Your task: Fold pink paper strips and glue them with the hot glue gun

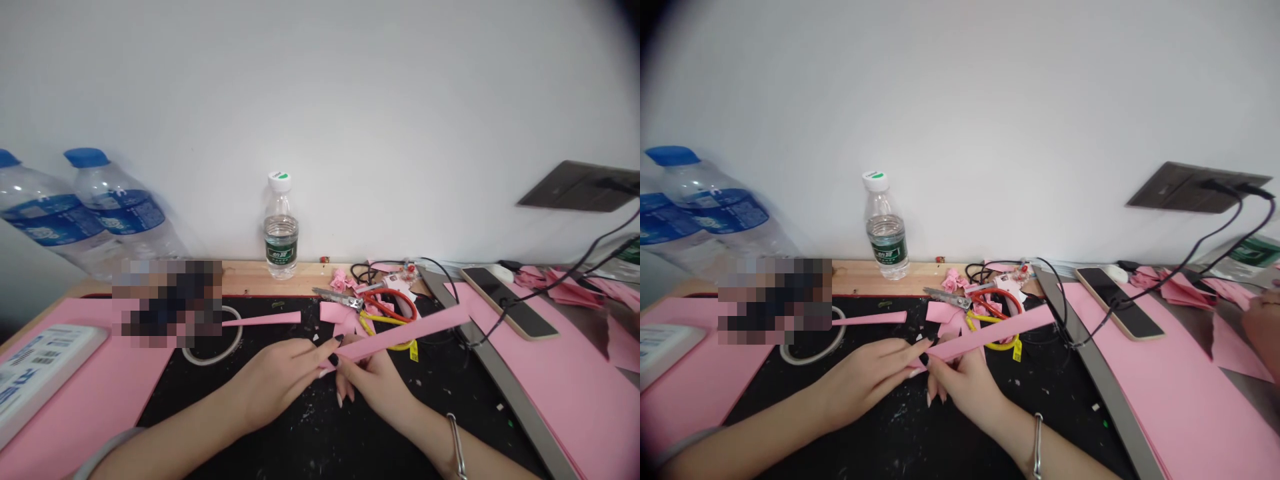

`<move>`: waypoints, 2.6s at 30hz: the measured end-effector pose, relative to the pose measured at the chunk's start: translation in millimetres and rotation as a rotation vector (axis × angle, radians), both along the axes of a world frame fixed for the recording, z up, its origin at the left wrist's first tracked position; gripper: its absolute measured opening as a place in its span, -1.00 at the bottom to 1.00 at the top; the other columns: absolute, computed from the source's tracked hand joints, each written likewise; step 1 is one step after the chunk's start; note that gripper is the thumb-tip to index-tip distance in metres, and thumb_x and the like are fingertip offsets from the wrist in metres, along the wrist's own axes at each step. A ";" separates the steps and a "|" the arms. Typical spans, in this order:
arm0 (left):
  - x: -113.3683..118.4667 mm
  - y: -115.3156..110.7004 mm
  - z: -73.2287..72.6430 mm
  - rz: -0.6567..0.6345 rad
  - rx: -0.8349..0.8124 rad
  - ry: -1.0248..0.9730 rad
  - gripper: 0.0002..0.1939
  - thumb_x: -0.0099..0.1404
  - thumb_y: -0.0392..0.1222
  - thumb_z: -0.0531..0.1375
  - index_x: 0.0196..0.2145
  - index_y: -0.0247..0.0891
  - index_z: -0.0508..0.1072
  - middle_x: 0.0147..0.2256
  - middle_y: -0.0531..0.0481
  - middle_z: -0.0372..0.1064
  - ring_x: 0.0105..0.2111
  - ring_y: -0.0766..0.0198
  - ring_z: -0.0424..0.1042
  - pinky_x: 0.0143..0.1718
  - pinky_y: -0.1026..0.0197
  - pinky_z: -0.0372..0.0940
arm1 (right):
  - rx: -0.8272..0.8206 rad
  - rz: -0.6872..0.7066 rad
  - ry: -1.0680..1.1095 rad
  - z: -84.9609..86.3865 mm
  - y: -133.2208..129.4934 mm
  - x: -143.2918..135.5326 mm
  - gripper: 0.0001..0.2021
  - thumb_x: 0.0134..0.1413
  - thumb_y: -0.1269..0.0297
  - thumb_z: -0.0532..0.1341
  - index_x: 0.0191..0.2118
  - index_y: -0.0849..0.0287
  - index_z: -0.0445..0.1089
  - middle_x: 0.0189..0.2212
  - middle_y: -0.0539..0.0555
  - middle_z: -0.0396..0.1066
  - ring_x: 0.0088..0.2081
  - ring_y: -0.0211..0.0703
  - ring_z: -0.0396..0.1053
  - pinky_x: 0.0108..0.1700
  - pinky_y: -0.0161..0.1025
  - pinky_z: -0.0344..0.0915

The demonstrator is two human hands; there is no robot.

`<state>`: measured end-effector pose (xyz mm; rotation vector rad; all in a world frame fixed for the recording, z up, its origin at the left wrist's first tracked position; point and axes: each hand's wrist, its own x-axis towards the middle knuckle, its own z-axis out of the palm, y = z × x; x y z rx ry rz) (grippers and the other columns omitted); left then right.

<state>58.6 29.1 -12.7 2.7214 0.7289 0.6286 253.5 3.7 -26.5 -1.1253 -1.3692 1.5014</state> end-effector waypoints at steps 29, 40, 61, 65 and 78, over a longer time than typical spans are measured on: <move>-58.3 -5.3 28.8 0.116 -0.661 0.017 -0.70 0.42 -0.20 -0.14 -0.44 -0.21 0.24 -0.55 0.14 0.24 -0.52 0.34 0.29 -0.48 0.36 0.19 | 0.329 -0.372 -0.158 29.3 11.1 37.9 -0.46 -0.15 0.39 0.33 0.03 0.08 0.27 -0.06 0.10 0.38 -0.06 -0.06 0.36 -0.08 -0.16 0.32; -82.0 -4.7 26.4 0.238 -0.501 0.087 -0.79 0.35 -0.13 0.03 -0.17 -0.16 0.42 -0.49 0.14 0.35 -0.53 0.33 0.36 -0.53 0.36 0.18 | 0.634 0.224 -0.838 29.0 2.6 48.6 -0.78 0.22 0.23 0.09 -0.39 0.13 0.42 -0.47 0.07 0.41 -0.41 -0.14 0.34 -0.35 -0.23 0.23; -32.5 -52.9 -8.3 -0.165 0.188 0.140 -0.64 0.43 -0.40 -0.12 0.12 -0.34 0.25 0.14 -0.06 0.27 0.16 0.21 0.21 0.13 0.14 0.16 | 0.677 0.274 -1.396 34.3 -14.1 34.9 -0.65 0.21 0.16 0.08 -0.57 0.16 0.32 -0.64 0.08 0.36 -0.56 -0.11 0.31 -0.50 -0.22 0.04; -37.1 -49.2 -6.8 -0.257 -0.045 0.245 -0.48 0.32 -0.48 -0.03 0.22 -0.30 0.11 0.24 -0.08 0.08 0.24 0.20 0.06 0.22 0.15 0.04 | 0.745 0.043 -1.364 32.0 -13.4 32.2 -0.85 0.19 0.30 0.11 -0.29 0.22 0.39 -0.35 0.16 0.46 -0.37 -0.04 0.42 -0.42 -0.19 0.28; -40.9 -44.1 -12.3 -0.297 -0.293 0.175 -0.29 0.25 -0.47 0.00 0.29 -0.11 -0.07 0.29 0.00 -0.07 0.28 0.20 -0.06 0.26 0.06 -0.06 | 1.210 0.316 -1.092 18.0 -9.1 21.0 -0.74 0.28 0.45 0.03 -0.01 0.31 0.37 -0.10 0.18 0.46 -0.14 -0.05 0.36 -0.10 -0.11 0.36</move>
